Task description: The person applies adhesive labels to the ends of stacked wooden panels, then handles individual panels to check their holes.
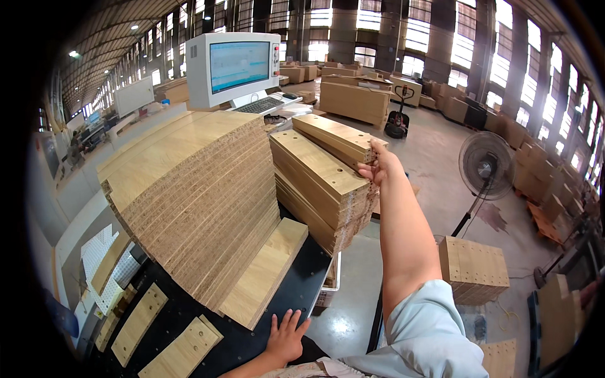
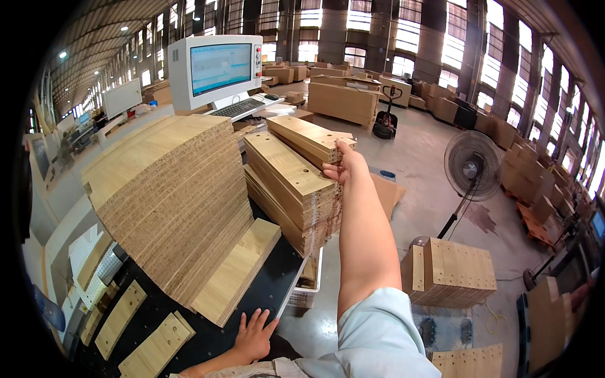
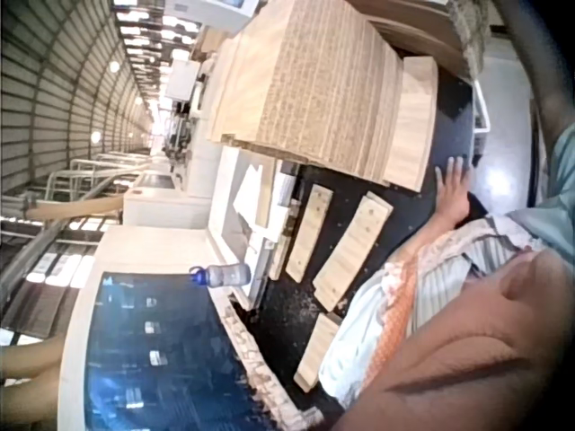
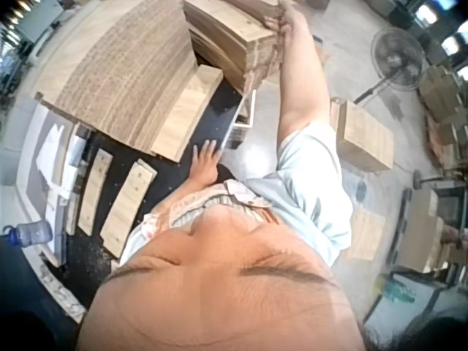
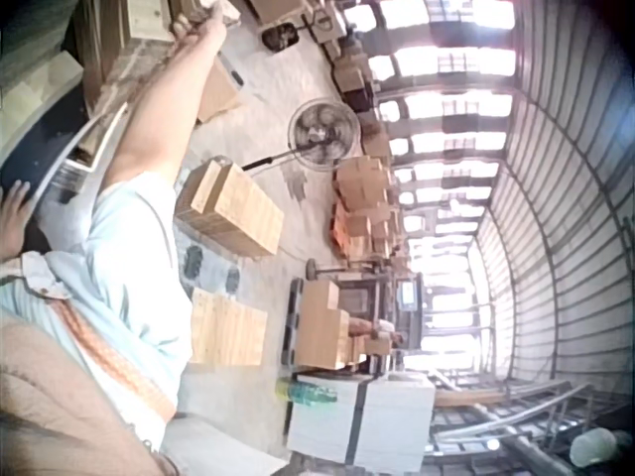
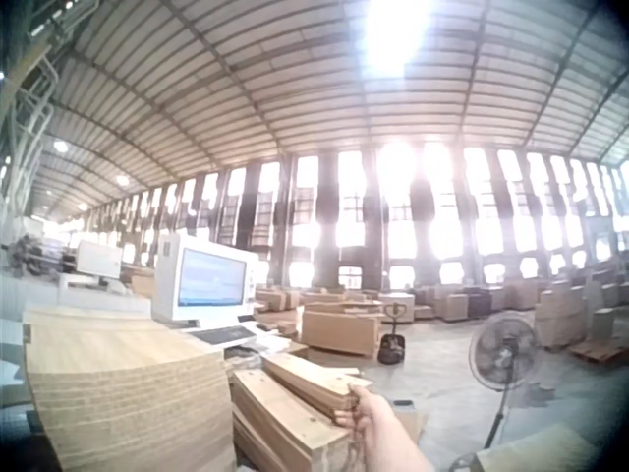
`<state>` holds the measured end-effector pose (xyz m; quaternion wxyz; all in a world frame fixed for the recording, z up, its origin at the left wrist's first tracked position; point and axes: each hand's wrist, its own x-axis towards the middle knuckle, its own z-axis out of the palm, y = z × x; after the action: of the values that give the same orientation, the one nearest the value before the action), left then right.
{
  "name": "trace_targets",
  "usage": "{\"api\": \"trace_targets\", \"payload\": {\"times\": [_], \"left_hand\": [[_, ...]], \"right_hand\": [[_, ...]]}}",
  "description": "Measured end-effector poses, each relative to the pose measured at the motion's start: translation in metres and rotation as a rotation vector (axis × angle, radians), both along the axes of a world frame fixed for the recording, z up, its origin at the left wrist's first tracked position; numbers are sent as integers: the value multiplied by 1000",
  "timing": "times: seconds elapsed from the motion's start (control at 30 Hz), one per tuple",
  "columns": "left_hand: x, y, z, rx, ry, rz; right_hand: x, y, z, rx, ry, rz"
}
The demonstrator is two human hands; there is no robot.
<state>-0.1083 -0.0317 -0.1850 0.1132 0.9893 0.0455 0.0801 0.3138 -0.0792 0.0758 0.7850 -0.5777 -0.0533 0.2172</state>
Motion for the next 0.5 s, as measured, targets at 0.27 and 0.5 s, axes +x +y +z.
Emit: {"api": "trace_targets", "payload": {"times": [0.27, 0.5], "left_hand": [[-2, 0, 1, -29, 36, 8], [0, 0, 2, -35, 100, 16]], "right_hand": [[-8, -14, 8, -584, -170, -56], [11, -29, 19, -935, -471, -76]]}}
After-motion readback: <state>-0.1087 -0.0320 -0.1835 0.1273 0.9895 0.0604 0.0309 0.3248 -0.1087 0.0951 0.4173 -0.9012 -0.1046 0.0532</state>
